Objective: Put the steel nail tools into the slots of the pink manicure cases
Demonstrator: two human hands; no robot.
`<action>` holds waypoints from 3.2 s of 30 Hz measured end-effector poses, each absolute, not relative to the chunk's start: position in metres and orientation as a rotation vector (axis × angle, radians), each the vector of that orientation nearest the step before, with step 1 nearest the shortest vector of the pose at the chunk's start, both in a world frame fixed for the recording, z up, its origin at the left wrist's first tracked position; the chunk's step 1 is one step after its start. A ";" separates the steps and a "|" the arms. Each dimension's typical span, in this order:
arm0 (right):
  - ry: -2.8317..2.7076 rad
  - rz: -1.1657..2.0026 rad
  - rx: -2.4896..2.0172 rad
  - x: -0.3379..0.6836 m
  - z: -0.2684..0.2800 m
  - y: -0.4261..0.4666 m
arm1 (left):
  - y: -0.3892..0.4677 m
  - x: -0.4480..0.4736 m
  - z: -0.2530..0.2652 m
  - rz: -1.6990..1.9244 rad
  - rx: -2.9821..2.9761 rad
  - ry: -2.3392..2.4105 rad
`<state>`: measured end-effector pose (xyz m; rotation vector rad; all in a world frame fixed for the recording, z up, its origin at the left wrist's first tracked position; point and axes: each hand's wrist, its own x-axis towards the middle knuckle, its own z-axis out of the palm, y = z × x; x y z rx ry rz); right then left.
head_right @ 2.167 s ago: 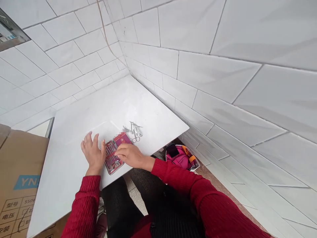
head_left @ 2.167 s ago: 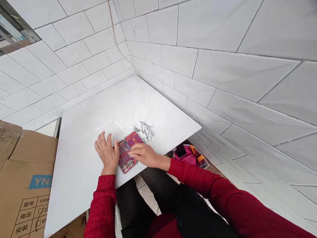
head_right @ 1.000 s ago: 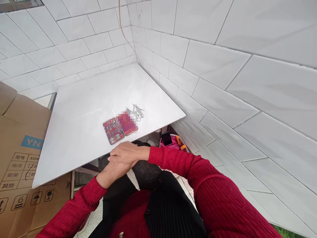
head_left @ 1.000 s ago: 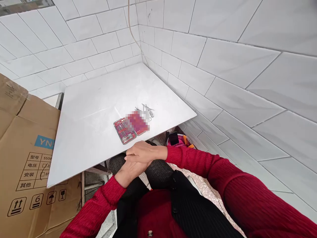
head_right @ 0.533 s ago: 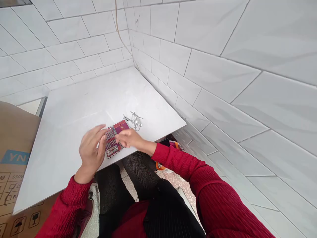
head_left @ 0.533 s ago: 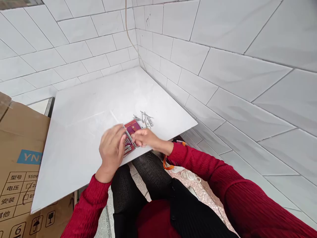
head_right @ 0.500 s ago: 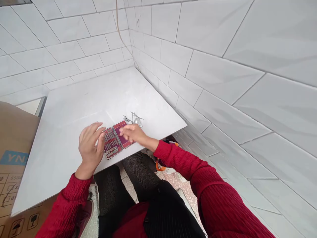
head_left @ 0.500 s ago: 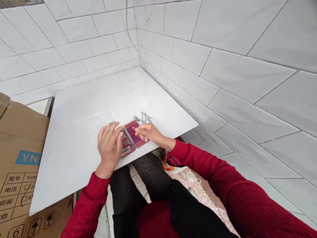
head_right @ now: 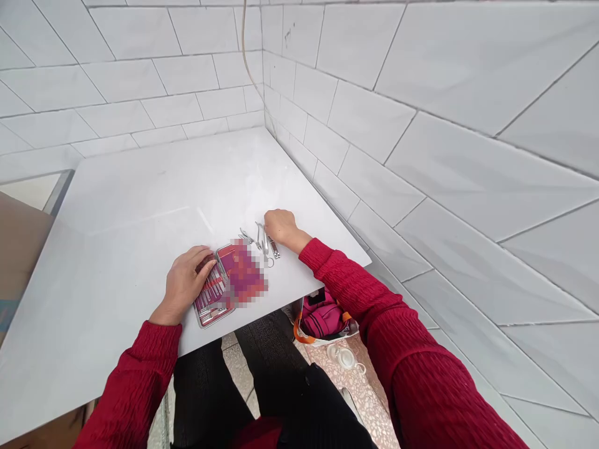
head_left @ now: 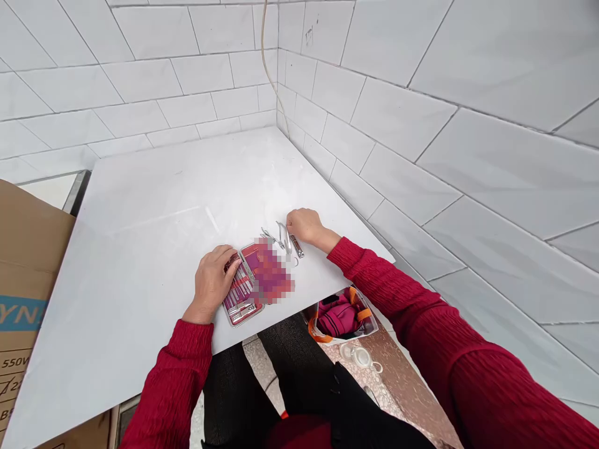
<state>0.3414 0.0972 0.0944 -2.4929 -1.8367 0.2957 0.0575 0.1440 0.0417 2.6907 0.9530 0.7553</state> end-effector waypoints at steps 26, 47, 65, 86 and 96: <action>-1.640 0.357 -2.416 0.365 0.078 0.089 | 0.160 0.057 0.037 0.737 2.544 0.907; -1.811 0.308 -2.778 0.347 0.108 0.099 | 0.146 0.058 0.040 0.777 2.708 0.904; -2.067 0.320 -2.726 0.338 0.099 0.113 | 0.141 0.058 0.035 0.857 2.638 0.896; -1.723 0.334 -2.325 0.349 0.085 0.103 | 0.145 0.059 0.031 0.864 2.673 0.882; -2.015 0.130 -2.534 0.331 0.093 0.103 | 0.144 0.059 0.034 0.867 2.639 0.847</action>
